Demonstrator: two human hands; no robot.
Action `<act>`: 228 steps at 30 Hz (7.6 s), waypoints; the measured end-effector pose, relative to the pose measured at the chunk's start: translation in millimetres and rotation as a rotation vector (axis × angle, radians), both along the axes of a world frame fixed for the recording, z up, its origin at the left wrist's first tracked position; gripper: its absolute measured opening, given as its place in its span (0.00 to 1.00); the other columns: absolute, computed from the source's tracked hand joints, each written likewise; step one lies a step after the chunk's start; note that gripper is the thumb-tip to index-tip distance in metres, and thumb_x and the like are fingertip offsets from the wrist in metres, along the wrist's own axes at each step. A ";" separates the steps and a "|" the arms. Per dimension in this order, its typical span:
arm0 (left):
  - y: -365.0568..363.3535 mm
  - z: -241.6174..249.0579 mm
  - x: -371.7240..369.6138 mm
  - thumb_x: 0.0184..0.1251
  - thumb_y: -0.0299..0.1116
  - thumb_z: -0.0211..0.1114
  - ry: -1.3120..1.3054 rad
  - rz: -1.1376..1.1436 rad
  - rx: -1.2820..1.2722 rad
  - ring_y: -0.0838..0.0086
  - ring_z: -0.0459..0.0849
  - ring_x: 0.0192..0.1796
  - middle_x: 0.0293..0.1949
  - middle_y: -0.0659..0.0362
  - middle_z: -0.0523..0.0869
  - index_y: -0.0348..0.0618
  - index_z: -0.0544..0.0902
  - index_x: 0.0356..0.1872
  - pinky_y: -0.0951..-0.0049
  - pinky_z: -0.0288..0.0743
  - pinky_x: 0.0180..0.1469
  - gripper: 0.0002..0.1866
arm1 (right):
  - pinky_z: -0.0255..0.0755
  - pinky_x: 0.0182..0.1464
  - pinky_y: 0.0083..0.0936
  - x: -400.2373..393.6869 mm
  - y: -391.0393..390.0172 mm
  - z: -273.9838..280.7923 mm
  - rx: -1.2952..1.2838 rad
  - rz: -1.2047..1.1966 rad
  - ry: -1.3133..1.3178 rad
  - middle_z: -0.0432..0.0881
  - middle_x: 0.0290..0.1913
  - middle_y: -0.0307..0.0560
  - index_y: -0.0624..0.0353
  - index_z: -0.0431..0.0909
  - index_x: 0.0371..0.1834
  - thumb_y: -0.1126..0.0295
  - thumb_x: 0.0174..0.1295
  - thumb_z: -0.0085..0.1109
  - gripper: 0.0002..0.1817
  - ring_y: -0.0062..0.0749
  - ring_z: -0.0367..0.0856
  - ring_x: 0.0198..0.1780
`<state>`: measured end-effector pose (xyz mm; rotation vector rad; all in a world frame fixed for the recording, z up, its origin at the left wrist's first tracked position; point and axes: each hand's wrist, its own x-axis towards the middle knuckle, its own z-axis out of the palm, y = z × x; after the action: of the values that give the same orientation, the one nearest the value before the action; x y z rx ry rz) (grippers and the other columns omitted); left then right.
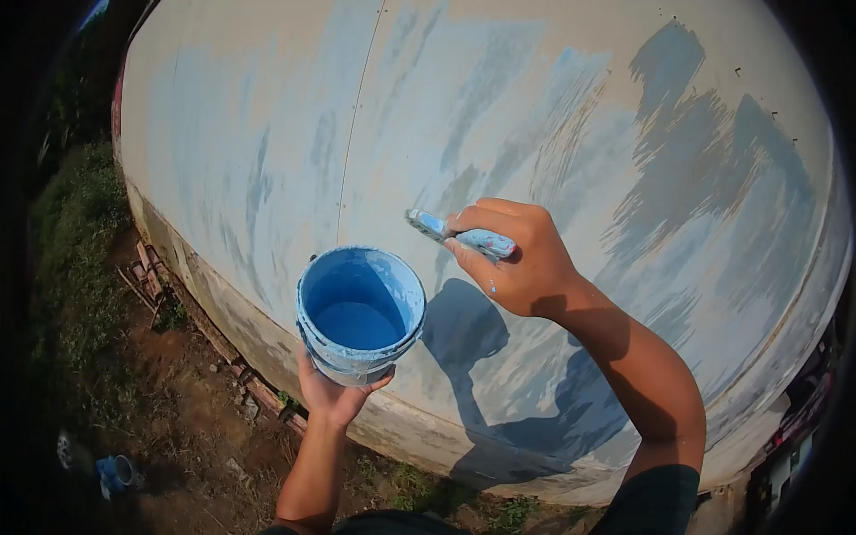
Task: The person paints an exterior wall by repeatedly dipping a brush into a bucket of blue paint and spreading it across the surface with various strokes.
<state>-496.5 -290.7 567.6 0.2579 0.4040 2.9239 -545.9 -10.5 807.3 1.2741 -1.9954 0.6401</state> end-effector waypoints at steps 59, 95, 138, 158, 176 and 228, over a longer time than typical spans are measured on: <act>-42.1 -51.1 66.0 0.86 0.64 0.47 0.057 0.309 -0.032 0.54 0.76 0.78 0.80 0.50 0.75 0.45 0.71 0.81 0.48 0.69 0.81 0.39 | 0.78 0.35 0.31 38.0 -88.3 -60.1 0.099 0.360 -0.534 0.91 0.41 0.52 0.63 0.92 0.49 0.74 0.65 0.76 0.11 0.37 0.88 0.35; -30.2 -45.1 43.2 0.78 0.75 0.44 0.021 0.115 -0.126 0.41 0.69 0.80 0.86 0.47 0.61 0.54 0.58 0.88 0.27 0.72 0.70 0.48 | 0.81 0.30 0.26 33.7 -76.6 -44.5 0.118 0.195 -0.292 0.94 0.44 0.53 0.63 0.92 0.50 0.70 0.66 0.76 0.12 0.35 0.91 0.34; -24.8 144.2 -127.3 0.80 0.70 0.47 0.450 -0.292 0.029 0.41 0.53 0.89 0.90 0.48 0.50 0.60 0.49 0.91 0.15 0.49 0.81 0.47 | 0.83 0.40 0.36 -44.8 -49.2 133.1 0.146 0.127 0.181 0.92 0.37 0.54 0.61 0.91 0.44 0.73 0.63 0.76 0.08 0.47 0.91 0.35; -124.4 199.7 -182.3 0.81 0.72 0.45 0.462 -0.364 -0.080 0.39 0.51 0.89 0.90 0.46 0.48 0.60 0.46 0.92 0.13 0.50 0.80 0.48 | 0.87 0.43 0.39 -250.3 -118.7 311.7 0.024 -0.774 1.081 0.90 0.42 0.45 0.53 0.89 0.51 0.75 0.65 0.71 0.13 0.46 0.91 0.41; -144.8 181.3 -190.5 0.80 0.74 0.44 0.401 -0.392 -0.122 0.38 0.51 0.89 0.90 0.44 0.47 0.58 0.44 0.92 0.15 0.49 0.81 0.50 | 0.85 0.44 0.41 -220.3 -116.0 291.2 0.164 -0.820 0.900 0.88 0.40 0.46 0.54 0.87 0.45 0.75 0.59 0.74 0.11 0.48 0.89 0.42; -141.5 174.7 -194.8 0.81 0.71 0.44 0.302 -0.546 0.259 0.41 0.52 0.89 0.91 0.47 0.48 0.59 0.47 0.91 0.16 0.51 0.81 0.47 | 0.85 0.50 0.44 -156.3 -71.3 318.2 -0.648 -0.916 0.733 0.92 0.36 0.58 0.60 0.91 0.45 0.65 0.67 0.72 0.11 0.57 0.93 0.42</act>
<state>-691.3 -432.2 742.2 0.7245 -0.0176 2.3903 -702.1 -81.9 1125.5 0.0864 -1.3401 0.2447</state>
